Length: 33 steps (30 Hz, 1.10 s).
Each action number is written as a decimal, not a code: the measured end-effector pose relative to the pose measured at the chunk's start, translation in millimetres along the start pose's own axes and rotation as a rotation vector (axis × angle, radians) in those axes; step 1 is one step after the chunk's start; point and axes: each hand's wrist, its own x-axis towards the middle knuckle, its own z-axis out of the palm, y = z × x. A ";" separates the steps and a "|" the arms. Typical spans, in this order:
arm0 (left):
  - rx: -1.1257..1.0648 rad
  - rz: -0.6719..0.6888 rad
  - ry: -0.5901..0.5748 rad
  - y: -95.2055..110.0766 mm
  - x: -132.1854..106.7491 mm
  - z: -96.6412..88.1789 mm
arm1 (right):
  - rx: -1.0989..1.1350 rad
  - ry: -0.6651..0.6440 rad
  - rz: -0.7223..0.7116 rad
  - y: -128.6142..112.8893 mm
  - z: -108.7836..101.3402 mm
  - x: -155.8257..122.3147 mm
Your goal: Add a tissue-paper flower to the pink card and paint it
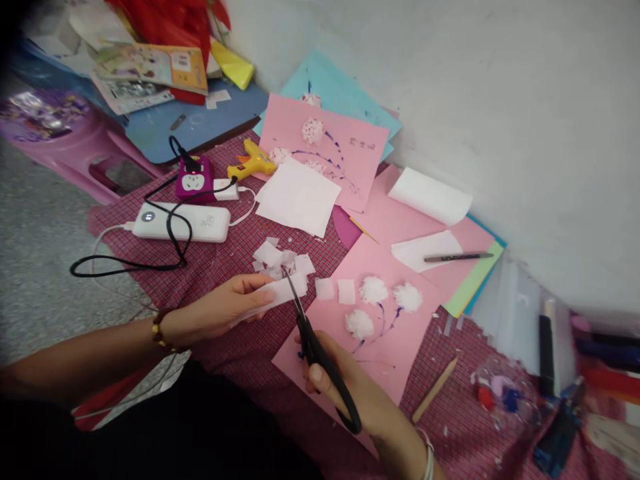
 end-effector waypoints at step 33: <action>0.099 -0.022 -0.067 7.9 1.2 -17.2 | -0.086 -0.094 0.036 -18.9 -3.4 5.3</action>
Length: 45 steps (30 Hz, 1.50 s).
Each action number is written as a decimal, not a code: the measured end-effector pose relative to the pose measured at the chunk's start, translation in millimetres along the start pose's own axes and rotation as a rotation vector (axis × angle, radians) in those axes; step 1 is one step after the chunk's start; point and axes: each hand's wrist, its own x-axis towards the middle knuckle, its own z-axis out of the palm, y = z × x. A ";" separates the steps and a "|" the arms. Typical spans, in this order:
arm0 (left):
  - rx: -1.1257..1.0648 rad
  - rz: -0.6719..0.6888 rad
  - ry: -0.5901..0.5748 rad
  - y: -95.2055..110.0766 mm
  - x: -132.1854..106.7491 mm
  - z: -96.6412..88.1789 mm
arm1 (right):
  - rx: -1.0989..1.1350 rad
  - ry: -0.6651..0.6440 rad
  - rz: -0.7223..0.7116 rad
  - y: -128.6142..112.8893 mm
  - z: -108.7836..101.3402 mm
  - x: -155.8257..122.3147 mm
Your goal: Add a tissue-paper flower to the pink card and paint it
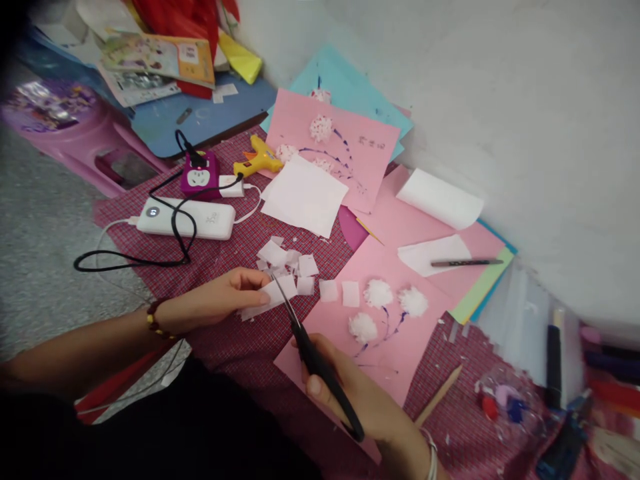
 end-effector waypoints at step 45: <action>0.080 0.102 0.089 8.3 -11.7 -13.2 | -0.057 0.032 0.018 -5.5 15.2 -15.9</action>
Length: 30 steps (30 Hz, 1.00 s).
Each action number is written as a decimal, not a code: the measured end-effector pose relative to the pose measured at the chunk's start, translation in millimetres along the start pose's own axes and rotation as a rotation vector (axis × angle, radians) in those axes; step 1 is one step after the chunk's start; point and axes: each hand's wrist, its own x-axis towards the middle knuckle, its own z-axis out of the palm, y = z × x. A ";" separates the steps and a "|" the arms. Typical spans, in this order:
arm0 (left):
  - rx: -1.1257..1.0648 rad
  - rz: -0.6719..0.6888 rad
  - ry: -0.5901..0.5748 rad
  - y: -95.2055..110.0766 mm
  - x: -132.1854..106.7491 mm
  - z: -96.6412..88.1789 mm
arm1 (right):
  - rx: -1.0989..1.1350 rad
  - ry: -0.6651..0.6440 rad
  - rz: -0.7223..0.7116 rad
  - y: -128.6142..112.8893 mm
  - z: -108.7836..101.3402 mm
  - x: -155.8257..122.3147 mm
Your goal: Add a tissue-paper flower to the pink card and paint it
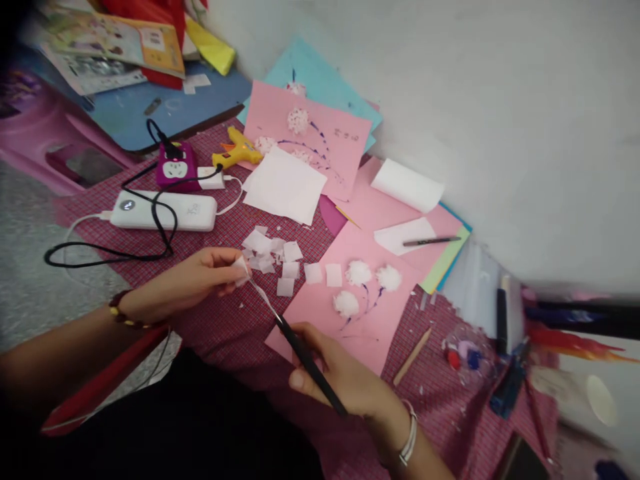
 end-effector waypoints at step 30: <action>-0.068 0.024 -0.232 20.9 44.4 82.1 | -0.380 1.437 0.367 153.3 69.9 -162.1</action>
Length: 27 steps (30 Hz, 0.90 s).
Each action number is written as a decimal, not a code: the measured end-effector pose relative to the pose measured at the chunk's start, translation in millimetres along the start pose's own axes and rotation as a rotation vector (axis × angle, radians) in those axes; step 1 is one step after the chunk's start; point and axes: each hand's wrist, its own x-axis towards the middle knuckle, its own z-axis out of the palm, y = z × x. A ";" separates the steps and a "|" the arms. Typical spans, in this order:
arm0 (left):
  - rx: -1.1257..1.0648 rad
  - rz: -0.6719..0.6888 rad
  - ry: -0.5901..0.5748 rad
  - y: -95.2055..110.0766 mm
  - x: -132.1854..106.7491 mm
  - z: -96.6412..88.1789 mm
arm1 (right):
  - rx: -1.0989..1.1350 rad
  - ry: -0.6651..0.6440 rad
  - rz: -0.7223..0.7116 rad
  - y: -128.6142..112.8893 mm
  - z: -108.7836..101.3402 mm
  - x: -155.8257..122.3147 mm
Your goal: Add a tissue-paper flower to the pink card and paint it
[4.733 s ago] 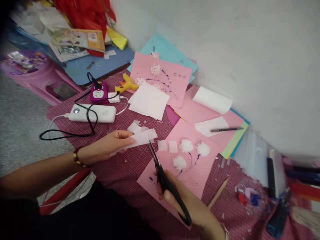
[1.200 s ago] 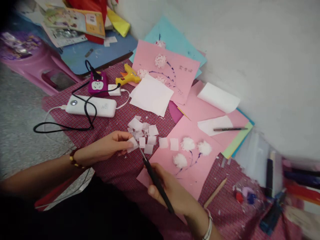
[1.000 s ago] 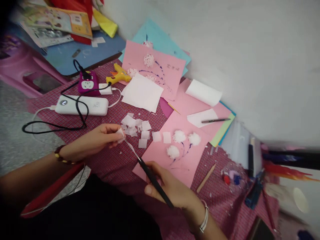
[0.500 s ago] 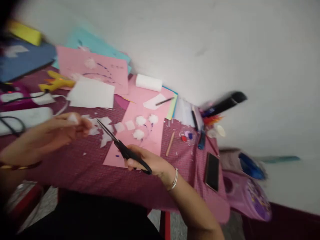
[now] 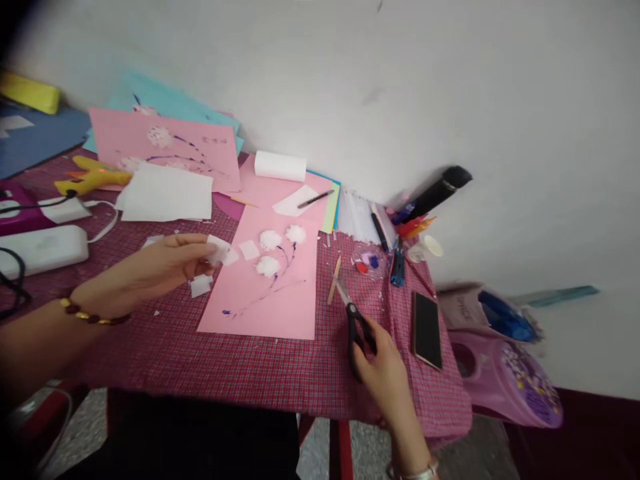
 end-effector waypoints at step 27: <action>0.234 0.179 -0.103 -28.2 -33.6 5.4 | 0.797 -0.824 -0.113 -203.8 96.5 68.1</action>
